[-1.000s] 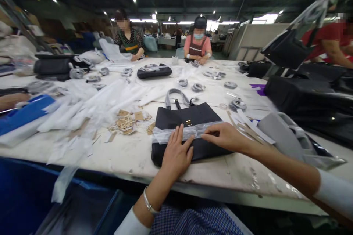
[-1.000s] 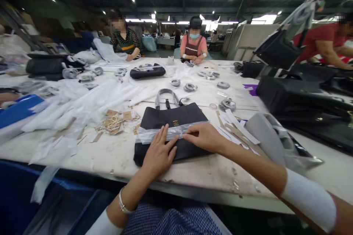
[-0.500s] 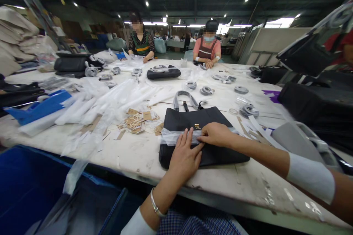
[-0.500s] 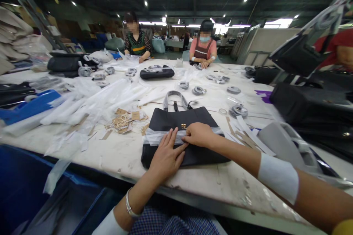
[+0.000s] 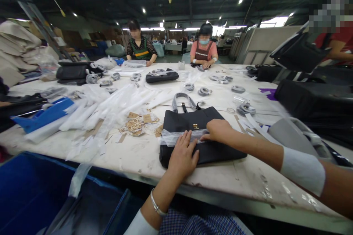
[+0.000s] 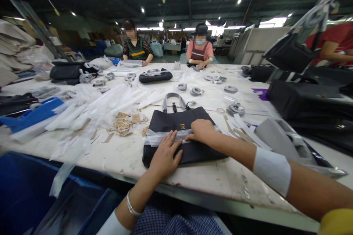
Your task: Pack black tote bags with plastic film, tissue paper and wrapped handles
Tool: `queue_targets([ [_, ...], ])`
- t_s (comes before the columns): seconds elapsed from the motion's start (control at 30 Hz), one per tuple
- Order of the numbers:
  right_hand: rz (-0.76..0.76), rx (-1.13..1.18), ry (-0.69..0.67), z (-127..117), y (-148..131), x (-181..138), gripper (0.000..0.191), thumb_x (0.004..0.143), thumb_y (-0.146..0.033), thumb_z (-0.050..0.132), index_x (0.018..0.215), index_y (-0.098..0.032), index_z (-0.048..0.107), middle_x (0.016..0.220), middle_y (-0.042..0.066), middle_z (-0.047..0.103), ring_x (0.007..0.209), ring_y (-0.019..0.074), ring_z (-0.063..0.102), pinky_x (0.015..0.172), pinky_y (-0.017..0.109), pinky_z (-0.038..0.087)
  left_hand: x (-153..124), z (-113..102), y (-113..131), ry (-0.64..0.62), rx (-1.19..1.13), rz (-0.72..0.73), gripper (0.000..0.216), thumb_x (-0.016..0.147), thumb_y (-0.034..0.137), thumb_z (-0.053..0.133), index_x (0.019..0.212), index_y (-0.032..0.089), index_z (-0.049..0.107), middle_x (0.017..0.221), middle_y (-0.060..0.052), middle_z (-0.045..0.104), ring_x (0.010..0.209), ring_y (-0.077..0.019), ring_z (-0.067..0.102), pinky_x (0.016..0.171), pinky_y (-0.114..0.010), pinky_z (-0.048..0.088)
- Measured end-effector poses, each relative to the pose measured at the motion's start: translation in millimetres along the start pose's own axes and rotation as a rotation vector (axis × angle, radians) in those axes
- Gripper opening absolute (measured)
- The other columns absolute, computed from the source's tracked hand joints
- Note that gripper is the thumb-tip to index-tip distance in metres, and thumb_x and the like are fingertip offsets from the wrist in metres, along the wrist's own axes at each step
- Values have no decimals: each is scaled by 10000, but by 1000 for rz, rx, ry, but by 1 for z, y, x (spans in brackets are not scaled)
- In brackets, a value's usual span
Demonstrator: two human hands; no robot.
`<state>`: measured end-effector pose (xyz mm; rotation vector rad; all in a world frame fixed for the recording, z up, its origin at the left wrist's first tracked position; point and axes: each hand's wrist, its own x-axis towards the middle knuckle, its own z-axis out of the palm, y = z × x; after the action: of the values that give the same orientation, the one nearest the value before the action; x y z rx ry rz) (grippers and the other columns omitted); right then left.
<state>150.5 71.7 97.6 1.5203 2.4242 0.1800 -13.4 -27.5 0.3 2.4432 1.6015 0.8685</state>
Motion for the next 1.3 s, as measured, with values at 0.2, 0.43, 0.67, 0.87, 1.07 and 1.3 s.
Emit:
queue_targets([
  [0.2, 32, -42, 170, 8, 52, -29, 374, 924, -477, 512, 877, -173, 726, 869, 135, 741, 832, 279, 699, 661, 331, 485, -1, 2, 0, 30, 32, 16, 432, 923, 255, 521, 1347, 170, 539, 1556, -142, 350, 1458, -316, 279, 1166, -545, 323],
  [0.43, -506, 178, 514, 75, 25, -50, 497, 973, -423, 470, 1421, -208, 487, 1452, 100, 524, 1333, 259, 482, 1102, 458, 373, -2, -2, 2, 26, 119, 35, 457, 945, 267, 495, 1392, 177, 486, 1574, -140, 315, 1466, -297, 268, 1161, -532, 339],
  [0.67, -266, 170, 592, 94, 54, -40, 508, 982, -474, 429, 1393, -193, 527, 1438, 110, 535, 1350, 319, 458, 1108, 588, 306, 2, -29, 2, -10, 363, -126, 502, 970, 356, 488, 1413, 121, 473, 1534, -166, 381, 1434, -335, 327, 1139, -554, 354],
  [0.87, -401, 203, 553, 97, 62, -31, 599, 950, -554, 453, 1471, -260, 426, 1494, 72, 476, 1381, 314, 415, 1107, 573, 316, 10, -31, -1, -116, 320, -60, 548, 991, 468, 417, 1474, 209, 396, 1572, -81, 336, 1461, -287, 279, 1183, -535, 287],
  [1.07, -394, 250, 523, 113, 63, -34, 646, 919, -598, 476, 1483, -292, 407, 1491, 72, 481, 1362, 330, 438, 1083, 572, 352, 5, -33, 2, -181, 250, -114, 595, 976, 511, 420, 1507, 254, 340, 1578, -56, 327, 1459, -281, 287, 1195, -540, 258],
  [1.3, -425, 283, 594, 127, 71, -30, 724, 879, -621, 520, 1517, -335, 332, 1501, 39, 467, 1344, 320, 466, 1071, 534, 385, 8, -44, 4, -254, 167, -134, 611, 965, 541, 441, 1509, 288, 332, 1586, -46, 307, 1468, -273, 267, 1202, -544, 242],
])
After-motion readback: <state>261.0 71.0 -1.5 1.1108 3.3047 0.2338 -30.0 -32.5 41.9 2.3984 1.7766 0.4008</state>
